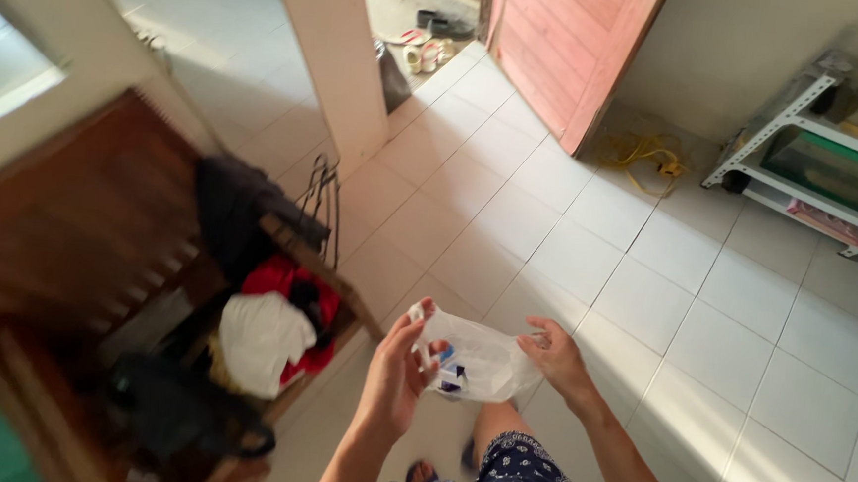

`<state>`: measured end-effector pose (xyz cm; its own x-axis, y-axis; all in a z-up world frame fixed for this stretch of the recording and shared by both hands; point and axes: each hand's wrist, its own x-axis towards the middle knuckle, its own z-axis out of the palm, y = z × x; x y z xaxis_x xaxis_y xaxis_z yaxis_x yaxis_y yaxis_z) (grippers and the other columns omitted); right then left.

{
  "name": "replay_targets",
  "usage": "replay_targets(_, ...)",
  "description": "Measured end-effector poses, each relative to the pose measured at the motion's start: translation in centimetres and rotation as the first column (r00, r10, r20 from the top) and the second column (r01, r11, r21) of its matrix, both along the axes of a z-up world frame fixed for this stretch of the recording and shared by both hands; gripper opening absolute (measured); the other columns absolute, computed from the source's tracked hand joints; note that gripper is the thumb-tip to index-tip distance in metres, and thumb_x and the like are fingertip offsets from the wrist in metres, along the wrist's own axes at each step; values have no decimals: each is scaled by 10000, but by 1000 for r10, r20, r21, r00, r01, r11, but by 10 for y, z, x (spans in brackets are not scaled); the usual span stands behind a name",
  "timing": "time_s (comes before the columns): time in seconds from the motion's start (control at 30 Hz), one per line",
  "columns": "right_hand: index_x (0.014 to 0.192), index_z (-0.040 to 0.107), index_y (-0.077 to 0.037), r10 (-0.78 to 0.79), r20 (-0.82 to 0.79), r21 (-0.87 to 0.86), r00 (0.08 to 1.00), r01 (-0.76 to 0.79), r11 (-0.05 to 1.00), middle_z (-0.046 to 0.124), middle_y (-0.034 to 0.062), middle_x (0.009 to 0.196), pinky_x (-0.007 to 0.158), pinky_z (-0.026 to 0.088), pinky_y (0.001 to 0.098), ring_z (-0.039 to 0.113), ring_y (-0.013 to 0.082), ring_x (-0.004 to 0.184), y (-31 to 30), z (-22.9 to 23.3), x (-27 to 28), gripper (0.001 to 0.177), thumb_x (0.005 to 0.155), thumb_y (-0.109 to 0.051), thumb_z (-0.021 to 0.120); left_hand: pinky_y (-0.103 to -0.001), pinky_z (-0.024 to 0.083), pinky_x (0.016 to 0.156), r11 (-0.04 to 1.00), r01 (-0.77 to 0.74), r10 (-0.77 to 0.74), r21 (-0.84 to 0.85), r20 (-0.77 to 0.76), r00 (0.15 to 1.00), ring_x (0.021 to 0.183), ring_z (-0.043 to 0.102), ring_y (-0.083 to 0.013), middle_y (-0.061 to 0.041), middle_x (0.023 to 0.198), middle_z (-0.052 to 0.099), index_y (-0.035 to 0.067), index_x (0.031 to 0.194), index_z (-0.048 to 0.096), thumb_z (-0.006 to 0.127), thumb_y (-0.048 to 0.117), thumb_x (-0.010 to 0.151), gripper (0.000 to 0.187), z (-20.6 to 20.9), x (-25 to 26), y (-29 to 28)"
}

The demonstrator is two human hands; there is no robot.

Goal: The person picks up a bowl and jar from a table, places them in the sink, then collects trash from a bench and disposes of it. They then pick up a black garment and an orange towel, place each on a hanger, and hang both on a clothing rack.

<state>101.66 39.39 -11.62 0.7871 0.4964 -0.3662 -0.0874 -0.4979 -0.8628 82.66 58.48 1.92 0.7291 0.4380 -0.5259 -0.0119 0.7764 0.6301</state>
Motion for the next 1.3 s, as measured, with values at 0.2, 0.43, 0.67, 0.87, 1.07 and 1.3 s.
replay_targets(0.2, 1089, 742, -22, -19, 2, -34, 1000, 19, 999, 731, 47, 890, 790, 544, 301, 653, 128, 832, 51, 11, 135, 328, 944, -310, 683, -216, 500, 633, 1000, -17, 17, -6, 3, 1000, 843, 617, -104, 9, 1098, 617, 114, 1406, 588, 526, 248, 983, 448, -19, 127, 63)
replay_targets(0.43, 1064, 695, -44, -90, -222, 312, 971, 158, 937, 644, 6, 786, 726, 559, 300, 617, 110, 738, 110, 52, 309, 246, 981, -261, 614, -225, 491, 717, 999, -39, 39, 11, -42, 998, 998, 619, -134, 69, 1352, 617, 154, 1429, 575, 515, 266, 970, 476, -16, 302, 107)
replay_targets(0.67, 1017, 651, -76, -137, -189, 429, 972, 207, 879, 595, -12, 775, 677, 495, 244, 564, 77, 708, 166, 98, 447, 178, 1023, -238, 577, -225, 474, 714, 994, 40, -37, 106, -27, 999, 1043, 633, -154, 22, 1422, 601, 138, 1442, 578, 524, 273, 966, 497, -7, 436, 158)
replay_targets(0.87, 1009, 647, -95, -200, -55, 411, 978, 205, 888, 545, -73, 772, 588, 363, 223, 438, 44, 660, 231, 95, 570, 140, 1032, -223, 594, -243, 493, 765, 982, 74, -65, 176, -55, 996, 1068, 644, -131, 31, 1434, 617, 131, 1437, 579, 541, 318, 972, 503, -11, 546, 222)
replay_targets(1.07, 974, 669, -109, -216, -69, 398, 974, 226, 889, 646, -41, 800, 568, 409, 213, 540, 42, 649, 326, 87, 707, 164, 1022, -244, 589, -284, 503, 774, 993, 57, -58, 101, 9, 998, 1048, 673, -158, -57, 1407, 624, 110, 1428, 582, 576, 290, 953, 508, -19, 681, 317)
replay_targets(1.3, 964, 655, -120, -204, -107, 421, 973, 230, 877, 746, 11, 925, 558, 458, 227, 602, 55, 659, 422, 101, 838, 186, 1044, -264, 570, -299, 522, 806, 971, 100, -110, 218, 36, 993, 1081, 653, -194, -27, 1460, 582, 97, 1432, 549, 537, 356, 976, 524, -14, 824, 427)
